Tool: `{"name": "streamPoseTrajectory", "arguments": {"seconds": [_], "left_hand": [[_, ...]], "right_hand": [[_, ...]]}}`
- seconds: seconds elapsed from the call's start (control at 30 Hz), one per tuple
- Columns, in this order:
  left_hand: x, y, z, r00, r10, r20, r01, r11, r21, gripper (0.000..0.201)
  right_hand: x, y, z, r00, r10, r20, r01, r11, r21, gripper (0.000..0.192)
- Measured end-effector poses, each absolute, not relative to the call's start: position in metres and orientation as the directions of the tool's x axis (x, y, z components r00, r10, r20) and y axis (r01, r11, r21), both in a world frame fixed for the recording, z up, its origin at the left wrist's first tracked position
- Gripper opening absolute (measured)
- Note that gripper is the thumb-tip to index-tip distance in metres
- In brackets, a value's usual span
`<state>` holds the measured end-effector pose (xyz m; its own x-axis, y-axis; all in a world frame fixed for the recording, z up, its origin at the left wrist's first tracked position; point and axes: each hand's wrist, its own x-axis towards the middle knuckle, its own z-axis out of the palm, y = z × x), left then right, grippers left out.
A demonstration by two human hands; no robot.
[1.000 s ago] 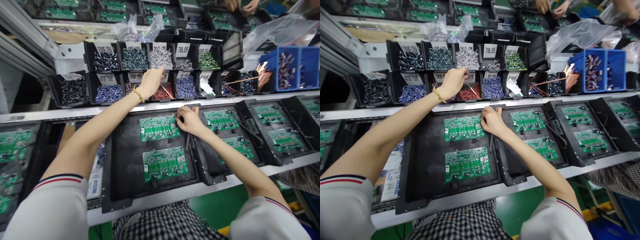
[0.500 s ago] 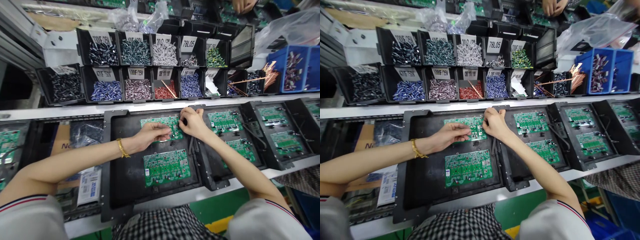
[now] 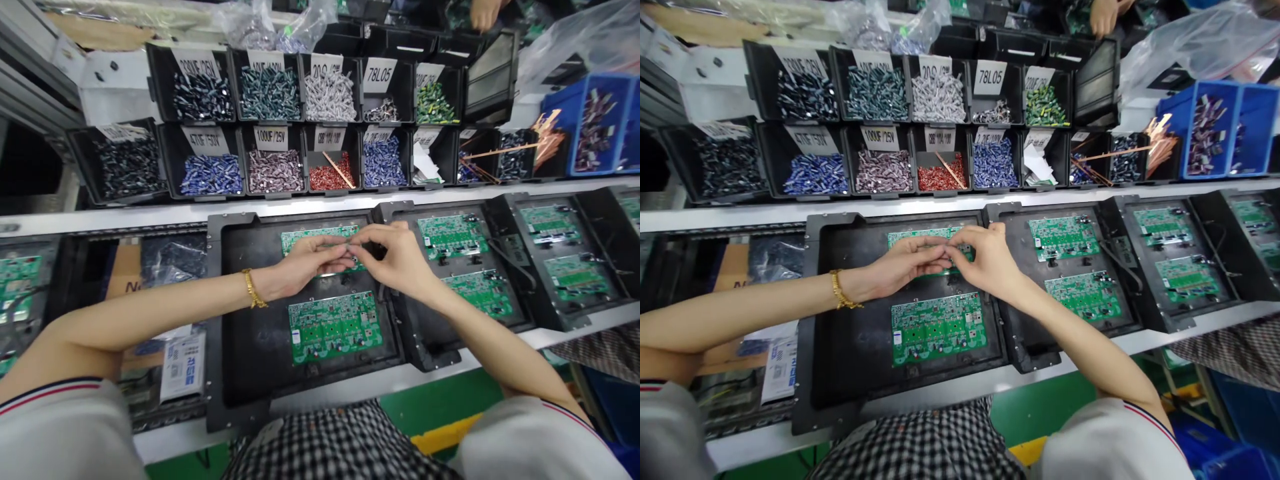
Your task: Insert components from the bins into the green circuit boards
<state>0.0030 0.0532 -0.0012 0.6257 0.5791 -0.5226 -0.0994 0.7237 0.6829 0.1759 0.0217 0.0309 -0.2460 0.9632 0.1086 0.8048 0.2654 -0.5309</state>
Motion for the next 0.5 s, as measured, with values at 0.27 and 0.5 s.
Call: {"name": "streamPoseTrajectory", "arguments": {"seconds": [0.27, 0.5], "left_hand": [[-0.024, 0.260, 0.023, 0.231, 0.891, 0.391, 0.784, -0.408, 0.467, 0.035], [-0.027, 0.308, 0.031, 0.349, 0.933, 0.088, 0.885, -0.359, 0.295, 0.085]], "right_hand": [[0.198, -0.050, 0.015, -0.310, 0.951, 0.019, 0.879, 0.294, -0.376, 0.008], [0.196, -0.072, -0.002, -0.307, 0.951, 0.018, 0.893, 0.295, -0.341, 0.008]]}}
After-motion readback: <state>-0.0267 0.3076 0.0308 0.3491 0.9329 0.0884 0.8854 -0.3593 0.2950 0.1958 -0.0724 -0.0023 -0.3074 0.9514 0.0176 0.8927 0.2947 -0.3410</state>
